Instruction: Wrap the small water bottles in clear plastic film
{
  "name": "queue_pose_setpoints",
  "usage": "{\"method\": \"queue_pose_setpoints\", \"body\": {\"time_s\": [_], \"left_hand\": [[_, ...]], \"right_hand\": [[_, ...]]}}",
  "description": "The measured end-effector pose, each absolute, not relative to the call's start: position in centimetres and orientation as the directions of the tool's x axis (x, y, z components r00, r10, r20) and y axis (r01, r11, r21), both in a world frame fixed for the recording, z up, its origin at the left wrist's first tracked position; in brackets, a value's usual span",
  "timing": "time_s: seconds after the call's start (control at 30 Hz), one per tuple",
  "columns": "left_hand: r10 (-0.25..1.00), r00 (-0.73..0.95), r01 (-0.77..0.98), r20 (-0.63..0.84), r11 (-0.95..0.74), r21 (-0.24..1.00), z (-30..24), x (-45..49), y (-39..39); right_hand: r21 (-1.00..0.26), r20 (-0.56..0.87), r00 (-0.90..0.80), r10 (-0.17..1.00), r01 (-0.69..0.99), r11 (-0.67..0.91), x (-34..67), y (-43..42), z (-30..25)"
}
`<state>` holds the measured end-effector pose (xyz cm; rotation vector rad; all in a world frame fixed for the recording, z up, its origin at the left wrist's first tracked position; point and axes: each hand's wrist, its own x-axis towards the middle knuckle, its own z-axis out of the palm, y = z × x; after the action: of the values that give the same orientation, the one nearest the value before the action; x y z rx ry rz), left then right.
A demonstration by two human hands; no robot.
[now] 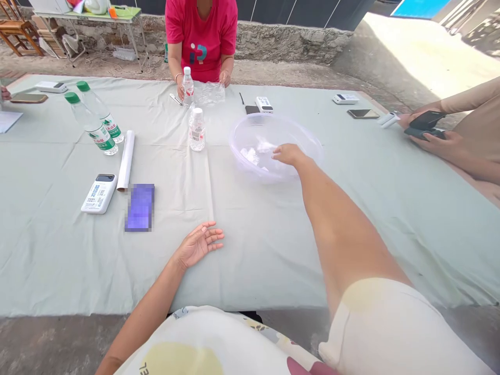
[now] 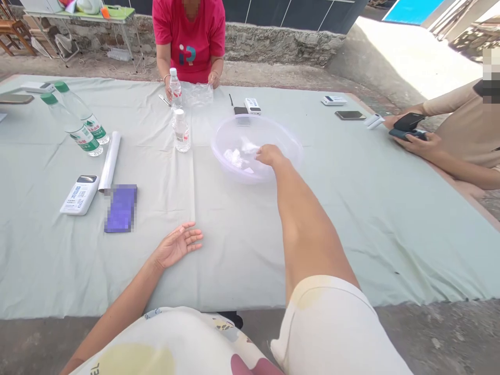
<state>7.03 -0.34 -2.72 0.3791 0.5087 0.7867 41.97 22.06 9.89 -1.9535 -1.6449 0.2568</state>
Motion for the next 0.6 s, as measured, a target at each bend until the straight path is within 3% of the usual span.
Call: {"method": "queue_pose_setpoints", "body": {"time_s": [0.1,0.17,0.23,0.3,0.37,0.47,0.6], "left_hand": [[0.753,0.593,-0.569,-0.285,0.643,0.513,-2.7,7.0,-0.3],[0.756,0.592,-0.567,-0.28,0.637,0.522,-2.7,7.0,-0.3],[0.756,0.594,-0.567,-0.274,0.635,0.525,-2.6,7.0,-0.4],[0.758,0.594,-0.569,-0.27,0.633,0.524,-2.3,7.1,-0.6],[0.772,0.577,-0.581,-0.267,0.617,0.53,-1.5,7.3,-1.0],[0.837,0.483,-0.607,-0.257,0.532,0.59,0.3,7.8,-1.3],[0.887,0.323,-0.514,-0.33,0.457,0.726,2.9,8.7,-1.7]], "right_hand": [[-0.602,0.302,0.306,0.903,0.796,-0.068,40.1,19.2,12.2],[-0.688,0.434,0.258,0.863,0.714,0.132,37.4,14.8,12.8],[-0.738,0.497,0.111,0.86,0.575,0.352,33.8,8.9,11.6],[-0.778,0.441,-0.07,0.895,0.466,0.42,30.0,2.9,8.8],[-0.849,0.312,-0.167,0.935,0.393,0.353,26.8,-2.3,5.2],[-0.929,0.132,-0.149,0.98,0.327,0.175,24.0,-7.4,1.4],[-0.967,-0.116,-0.136,0.984,0.242,-0.08,24.9,-8.7,1.2]]}}
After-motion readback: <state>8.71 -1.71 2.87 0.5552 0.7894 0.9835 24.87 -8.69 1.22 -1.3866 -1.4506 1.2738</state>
